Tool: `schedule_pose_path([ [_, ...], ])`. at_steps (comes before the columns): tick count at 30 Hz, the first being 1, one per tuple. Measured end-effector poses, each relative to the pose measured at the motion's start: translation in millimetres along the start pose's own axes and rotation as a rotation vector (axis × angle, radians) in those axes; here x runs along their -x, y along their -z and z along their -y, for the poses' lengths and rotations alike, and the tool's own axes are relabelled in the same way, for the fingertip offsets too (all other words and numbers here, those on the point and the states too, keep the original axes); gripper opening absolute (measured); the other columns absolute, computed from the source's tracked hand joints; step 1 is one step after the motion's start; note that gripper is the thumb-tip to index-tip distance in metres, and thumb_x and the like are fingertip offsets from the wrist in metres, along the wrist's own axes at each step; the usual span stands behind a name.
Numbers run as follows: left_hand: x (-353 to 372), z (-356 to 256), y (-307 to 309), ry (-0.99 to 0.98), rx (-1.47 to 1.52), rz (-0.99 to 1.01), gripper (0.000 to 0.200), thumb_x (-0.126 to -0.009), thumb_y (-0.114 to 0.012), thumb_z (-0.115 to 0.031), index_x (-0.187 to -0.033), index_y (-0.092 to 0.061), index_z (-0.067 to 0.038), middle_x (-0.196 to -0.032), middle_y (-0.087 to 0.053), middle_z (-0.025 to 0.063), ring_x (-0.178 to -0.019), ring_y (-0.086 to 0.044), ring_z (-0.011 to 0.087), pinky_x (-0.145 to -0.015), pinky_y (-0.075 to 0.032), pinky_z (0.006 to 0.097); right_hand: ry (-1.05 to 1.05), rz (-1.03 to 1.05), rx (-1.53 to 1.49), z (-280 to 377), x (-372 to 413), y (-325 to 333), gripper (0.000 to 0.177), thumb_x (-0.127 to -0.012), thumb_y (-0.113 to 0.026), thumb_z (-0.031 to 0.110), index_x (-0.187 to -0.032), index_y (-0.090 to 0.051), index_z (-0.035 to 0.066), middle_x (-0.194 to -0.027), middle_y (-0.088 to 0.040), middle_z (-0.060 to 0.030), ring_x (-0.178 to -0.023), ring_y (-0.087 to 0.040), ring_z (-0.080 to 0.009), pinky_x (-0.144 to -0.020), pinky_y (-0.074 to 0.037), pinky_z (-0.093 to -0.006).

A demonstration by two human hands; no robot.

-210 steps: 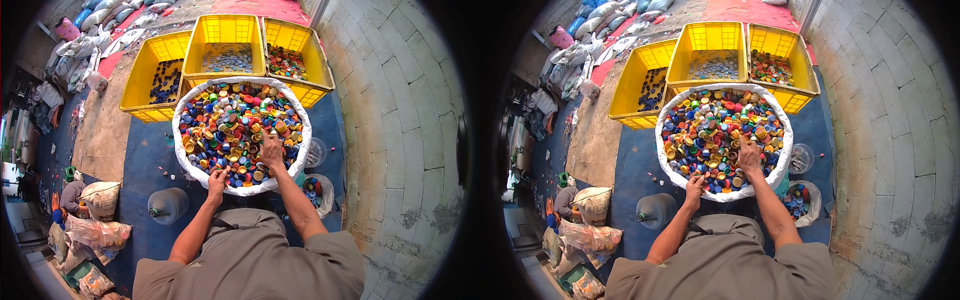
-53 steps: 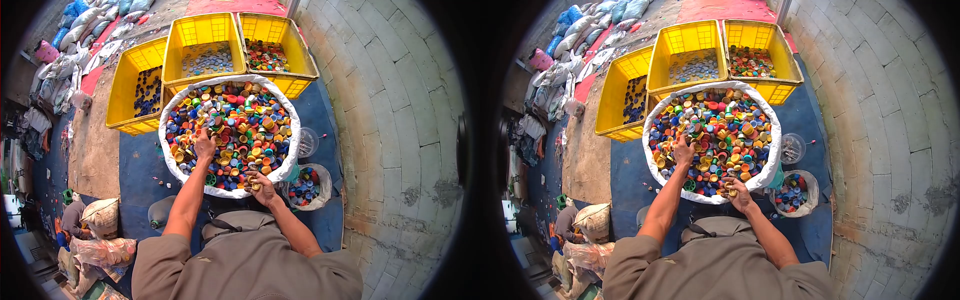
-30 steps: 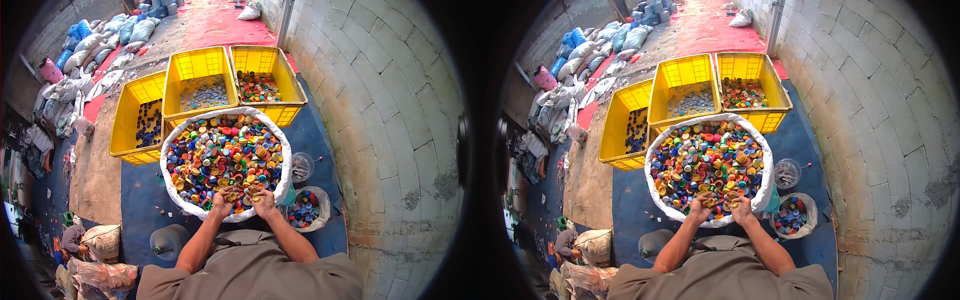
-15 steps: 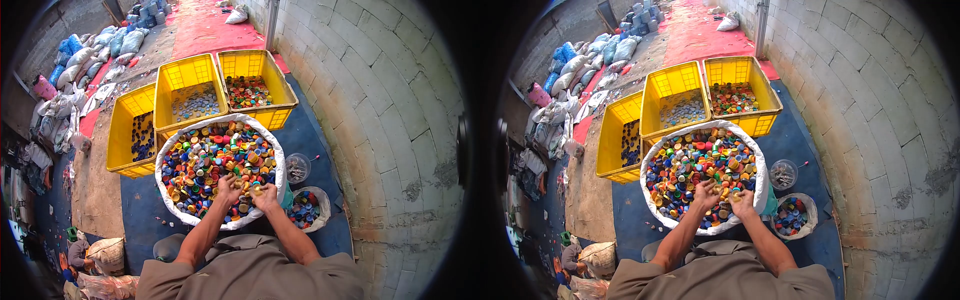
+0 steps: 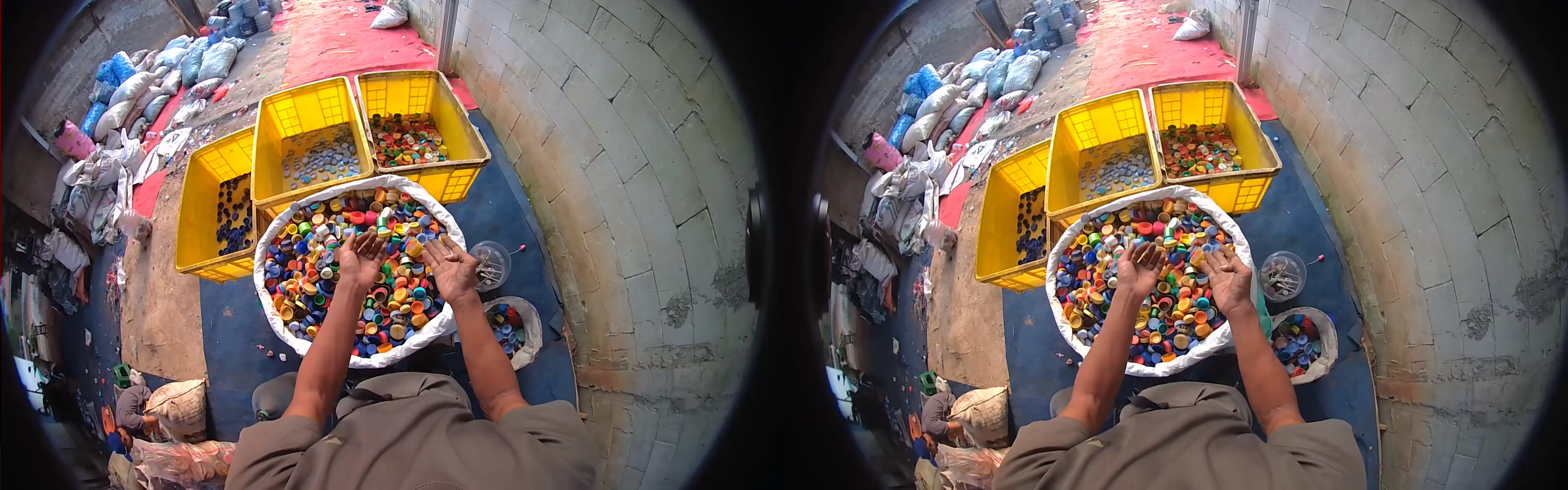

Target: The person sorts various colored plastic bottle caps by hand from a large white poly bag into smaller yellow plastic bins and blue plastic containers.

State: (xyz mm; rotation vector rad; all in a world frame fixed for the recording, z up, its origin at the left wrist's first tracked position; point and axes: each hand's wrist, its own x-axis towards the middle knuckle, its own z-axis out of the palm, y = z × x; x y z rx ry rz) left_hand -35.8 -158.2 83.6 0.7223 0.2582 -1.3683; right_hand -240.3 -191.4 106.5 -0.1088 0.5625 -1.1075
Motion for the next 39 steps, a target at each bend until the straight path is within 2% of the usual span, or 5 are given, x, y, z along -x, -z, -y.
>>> schedule_pose_path([
  [4,32,7,89,-0.049,-0.1,-0.129,0.039,-0.094,-0.052,-0.034,-0.062,-0.047,-0.014,-0.073,-0.06,0.0036,-0.072,-0.055,0.017,-0.078,-0.05,0.0384,0.03,-0.22,0.542,-33,33,71,0.045,-0.076,-0.043,-0.003,-0.121,-0.043,-0.005,-0.114,-0.056,-0.0184,-0.095,-0.06,-0.0236,-0.081,-0.052,-0.0345],
  [8,70,16,147,-0.063,-0.281,-0.248,0.036,-0.094,-0.052,-0.035,-0.074,-0.057,-0.005,-0.072,-0.061,0.008,-0.062,-0.058,0.0225,-0.062,-0.051,0.0355,0.115,-0.22,1.033,-56,58,123,0.019,-0.075,-0.044,-0.002,-0.09,-0.057,-0.002,-0.08,-0.062,-0.0079,-0.069,-0.058,-0.0146,-0.065,-0.049,-0.0255],
  [15,115,33,167,-0.064,-0.419,-0.331,0.024,-0.093,-0.053,-0.029,-0.091,-0.061,-0.007,-0.083,-0.065,0.003,-0.062,-0.054,0.0101,-0.061,-0.049,0.0291,0.305,-0.113,1.453,-77,56,101,0.02,-0.079,-0.067,0.016,-0.086,-0.059,0.0,-0.074,-0.063,-0.0096,-0.068,-0.063,-0.018,-0.065,-0.05,-0.0305],
  [19,120,43,173,-0.058,-0.405,-0.318,0.016,-0.093,-0.056,-0.024,-0.094,-0.061,-0.008,-0.082,-0.062,0.0005,-0.061,-0.054,0.0081,-0.06,-0.05,0.0283,0.478,0.015,1.843,-83,38,102,0.031,-0.074,-0.066,0.009,-0.103,-0.056,0.004,-0.086,-0.063,-0.012,-0.088,-0.055,-0.0323,-0.08,-0.045,-0.0433],
  [39,146,35,192,-0.135,-0.464,-0.349,0.01,-0.093,-0.055,-0.019,-0.096,-0.057,-0.009,-0.081,-0.061,-0.0008,-0.06,-0.051,0.0056,-0.056,-0.044,0.0228,0.611,0.279,2.309,-139,-40,62,0.067,-0.069,-0.077,0.015,-0.128,-0.046,0.005,-0.099,-0.068,-0.0048,-0.1,-0.053,-0.0268,-0.086,-0.037,-0.042],
])
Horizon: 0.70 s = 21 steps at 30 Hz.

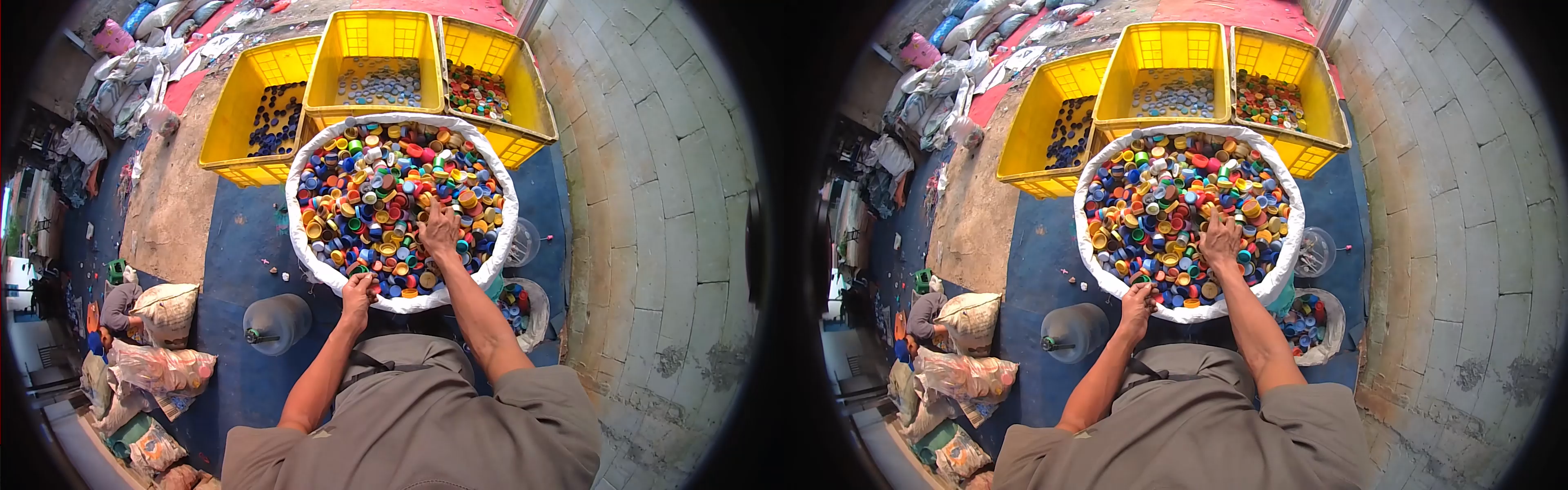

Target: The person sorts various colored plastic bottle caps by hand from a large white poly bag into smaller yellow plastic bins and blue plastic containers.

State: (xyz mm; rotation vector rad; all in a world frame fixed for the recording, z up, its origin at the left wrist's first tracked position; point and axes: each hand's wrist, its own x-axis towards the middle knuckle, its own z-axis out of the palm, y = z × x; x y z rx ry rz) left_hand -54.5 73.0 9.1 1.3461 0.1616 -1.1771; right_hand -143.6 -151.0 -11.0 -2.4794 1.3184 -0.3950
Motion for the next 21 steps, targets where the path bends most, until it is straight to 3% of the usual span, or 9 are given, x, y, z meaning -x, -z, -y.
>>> schedule_pose_path([
  [9,2,1,12,-0.01,0.004,-0.031,0.011,-0.092,-0.056,-0.019,-0.096,-0.057,-0.008,-0.08,-0.06,-0.0001,-0.058,-0.05,0.0047,-0.054,-0.042,0.0211,0.024,0.012,0.053,-2,-6,0,0.058,-0.071,-0.075,0.018,-0.122,-0.052,0.005,-0.1,-0.066,-0.0113,-0.099,-0.054,-0.0275,-0.084,-0.036,-0.0437],
  [12,3,-1,9,-0.016,-0.008,-0.042,0.012,-0.091,-0.057,-0.018,-0.095,-0.059,-0.007,-0.08,-0.061,-0.0002,-0.058,-0.049,0.004,-0.051,-0.041,0.0191,0.039,-0.044,0.027,-6,-5,-8,0.046,-0.07,-0.074,0.017,-0.11,-0.054,0.006,-0.094,-0.064,-0.0095,-0.097,-0.054,-0.0271,-0.082,-0.035,-0.0435],
  [15,3,-1,6,-0.018,-0.032,-0.045,0.011,-0.091,-0.058,-0.018,-0.093,-0.059,-0.007,-0.079,-0.061,-0.0005,-0.057,-0.049,0.004,-0.051,-0.04,0.0189,0.093,-0.088,0.029,-9,-1,-8,0.043,-0.071,-0.074,0.016,-0.108,-0.055,0.007,-0.094,-0.063,-0.0081,-0.097,-0.054,-0.027,-0.082,-0.035,-0.0438],
  [21,-3,-4,-7,-0.022,-0.107,-0.008,0.013,-0.09,-0.06,-0.021,-0.092,-0.058,-0.008,-0.079,-0.061,-0.0007,-0.057,-0.048,0.0043,-0.051,-0.038,0.0188,-0.037,-0.038,-0.122,-12,3,8,0.041,-0.072,-0.07,0.011,-0.11,-0.054,0.009,-0.096,-0.062,-0.0085,-0.098,-0.055,-0.0263,-0.083,-0.035,-0.0447],
])
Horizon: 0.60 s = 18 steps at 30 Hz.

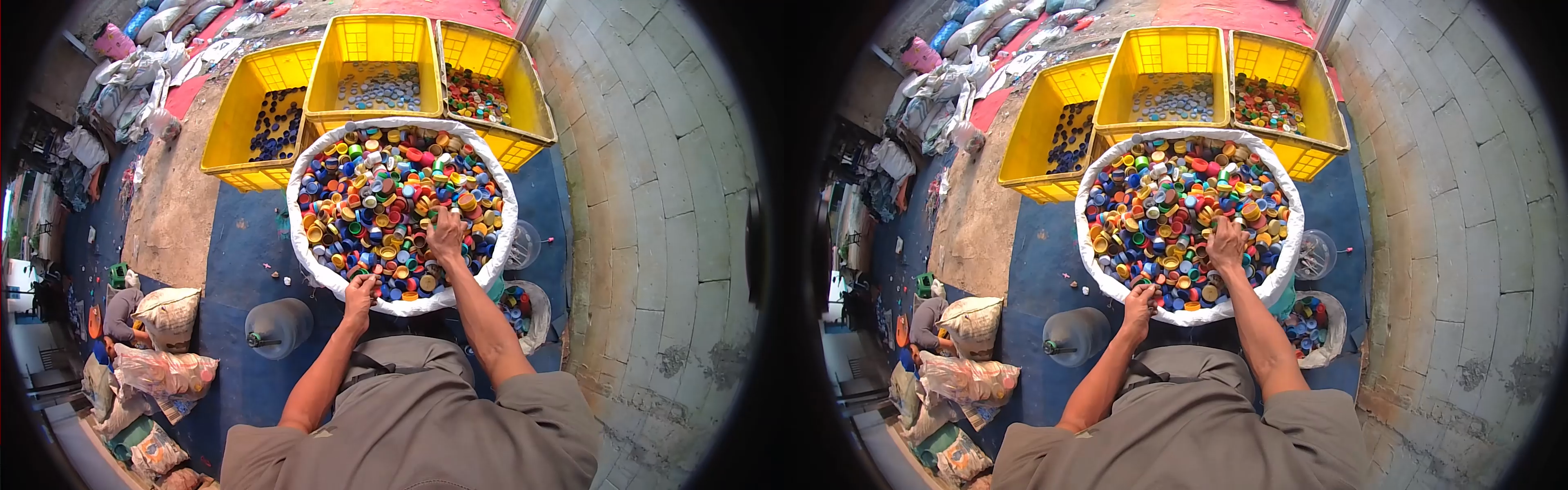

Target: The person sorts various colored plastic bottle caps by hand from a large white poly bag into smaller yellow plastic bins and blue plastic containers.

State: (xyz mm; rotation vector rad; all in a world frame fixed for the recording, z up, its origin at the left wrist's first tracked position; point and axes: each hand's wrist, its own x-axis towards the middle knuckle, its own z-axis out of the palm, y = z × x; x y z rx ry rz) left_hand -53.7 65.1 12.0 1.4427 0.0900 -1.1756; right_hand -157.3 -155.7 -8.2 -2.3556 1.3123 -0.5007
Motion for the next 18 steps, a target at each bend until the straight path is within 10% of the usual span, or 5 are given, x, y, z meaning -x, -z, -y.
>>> schedule_pose_path([
  [6,-17,-10,-25,-0.18,-0.2,0.074,0.019,-0.088,-0.066,-0.02,-0.095,-0.059,-0.003,-0.085,-0.064,0.0028,-0.068,-0.057,0.0078,-0.058,-0.043,0.02,-0.349,-0.049,-0.606,-6,33,32,0.021,-0.079,-0.062,0.009,-0.097,-0.061,-0.001,-0.089,-0.065,-0.0087,-0.078,-0.064,-0.0181,-0.07,-0.052,-0.03],
  [10,-51,-14,-55,-0.375,-0.422,0.087,0.025,-0.083,-0.069,-0.012,-0.101,-0.058,0.002,-0.086,-0.064,0.0056,-0.076,-0.06,0.0102,-0.069,-0.049,0.023,-0.663,0.028,-1.698,-16,72,49,0.022,-0.077,-0.045,0.001,-0.098,-0.051,0.0,-0.092,-0.059,-0.0118,-0.085,-0.061,-0.0223,-0.076,-0.05,-0.0325],
  [18,-100,-20,-112,-0.781,-1.026,0.058,0.032,-0.077,-0.067,-0.015,-0.104,-0.057,-0.002,-0.092,-0.069,0.01,-0.09,-0.06,0.0269,-0.081,-0.048,0.0371,-0.848,-0.022,-2.046,-15,132,72,0.03,-0.071,-0.046,0.005,-0.099,-0.055,0.001,-0.097,-0.06,-0.0131,-0.09,-0.06,-0.0254,-0.085,-0.047,-0.0363],
])
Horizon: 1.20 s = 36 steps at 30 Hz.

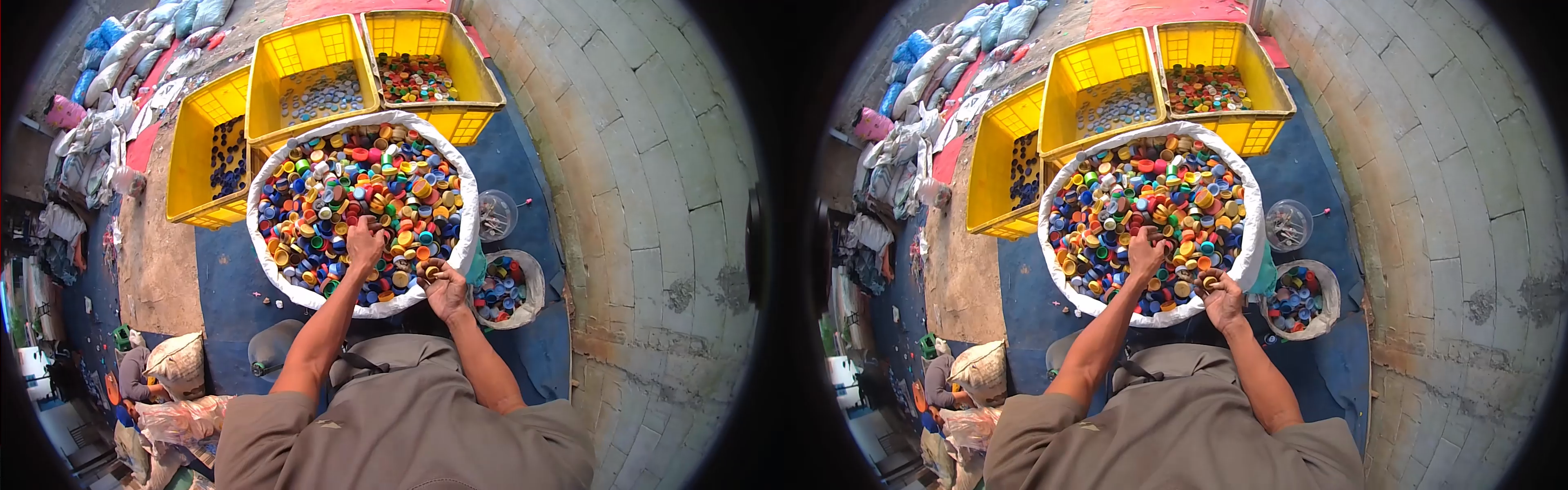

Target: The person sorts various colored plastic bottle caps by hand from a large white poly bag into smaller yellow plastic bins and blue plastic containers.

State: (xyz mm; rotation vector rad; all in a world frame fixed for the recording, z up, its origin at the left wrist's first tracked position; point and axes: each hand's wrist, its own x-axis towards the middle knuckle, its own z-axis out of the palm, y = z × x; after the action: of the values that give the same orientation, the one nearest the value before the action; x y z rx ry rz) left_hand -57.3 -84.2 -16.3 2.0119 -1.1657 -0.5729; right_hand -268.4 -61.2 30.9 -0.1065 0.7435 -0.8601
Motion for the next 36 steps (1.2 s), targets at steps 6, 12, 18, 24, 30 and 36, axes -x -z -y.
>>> schedule_pose_path([
  [6,-15,-2,-20,-0.076,-0.263,-0.003,0.035,-0.074,-0.07,-0.019,-0.105,-0.061,-0.007,-0.086,-0.064,0.0112,-0.089,-0.055,0.0297,-0.081,-0.044,0.041,0.032,-0.042,0.001,6,16,13,0.027,-0.074,-0.048,0.004,-0.1,-0.054,-0.001,-0.096,-0.06,-0.0131,-0.089,-0.06,-0.0247,-0.083,-0.048,-0.0354],
  [12,-20,1,-25,-0.078,-0.265,0.028,0.029,-0.073,-0.072,-0.019,-0.098,-0.064,-0.008,-0.084,-0.064,0.0093,-0.088,-0.055,0.0287,-0.081,-0.043,0.0403,0.065,-0.066,0.017,14,17,29,0.023,-0.078,-0.05,0.01,-0.098,-0.056,0.0,-0.094,-0.06,-0.0122,-0.085,-0.06,-0.0238,-0.081,-0.05,-0.0365],
  [18,-15,0,-13,0.041,0.088,0.071,0.022,-0.077,-0.07,-0.015,-0.095,-0.065,-0.004,-0.088,-0.068,0.0112,-0.088,-0.061,0.024,-0.077,-0.048,0.0354,0.064,-0.131,0.106,20,8,21,0.017,-0.083,-0.059,0.016,-0.094,-0.057,0.003,-0.079,-0.059,-0.0072,-0.075,-0.059,-0.019,-0.074,-0.049,-0.0329],
  [24,13,-18,27,0.497,1.32,0.275,0.029,-0.085,-0.063,-0.009,-0.11,-0.056,0.003,-0.101,-0.063,0.0132,-0.091,-0.064,0.0222,-0.083,-0.054,0.0333,0.207,-0.183,0.712,36,-44,0,0.023,-0.079,-0.073,0.016,-0.091,-0.058,0.003,-0.067,-0.055,-0.0004,-0.059,-0.053,-0.0112,-0.057,-0.046,-0.0263],
  [30,50,-16,51,0.693,1.823,0.258,0.021,-0.088,-0.055,-0.024,-0.092,-0.06,-0.004,-0.089,-0.061,0.0096,-0.084,-0.06,0.0225,-0.08,-0.051,0.0358,0.709,-0.062,1.703,43,-99,-29,0.042,-0.075,-0.071,0.013,-0.112,-0.055,0.002,-0.092,-0.068,-0.0145,-0.086,-0.066,-0.0292,-0.075,-0.053,-0.0384],
  [36,76,-8,50,0.817,1.774,0.217,0.018,-0.092,-0.056,-0.027,-0.083,-0.056,-0.011,-0.077,-0.056,0.0034,-0.069,-0.052,0.0164,-0.065,-0.045,0.0314,0.682,0.055,2.045,44,-120,-39,0.053,-0.073,-0.07,0.014,-0.121,-0.05,0.006,-0.098,-0.067,-0.0173,-0.091,-0.064,-0.0356,-0.079,-0.051,-0.0453],
])
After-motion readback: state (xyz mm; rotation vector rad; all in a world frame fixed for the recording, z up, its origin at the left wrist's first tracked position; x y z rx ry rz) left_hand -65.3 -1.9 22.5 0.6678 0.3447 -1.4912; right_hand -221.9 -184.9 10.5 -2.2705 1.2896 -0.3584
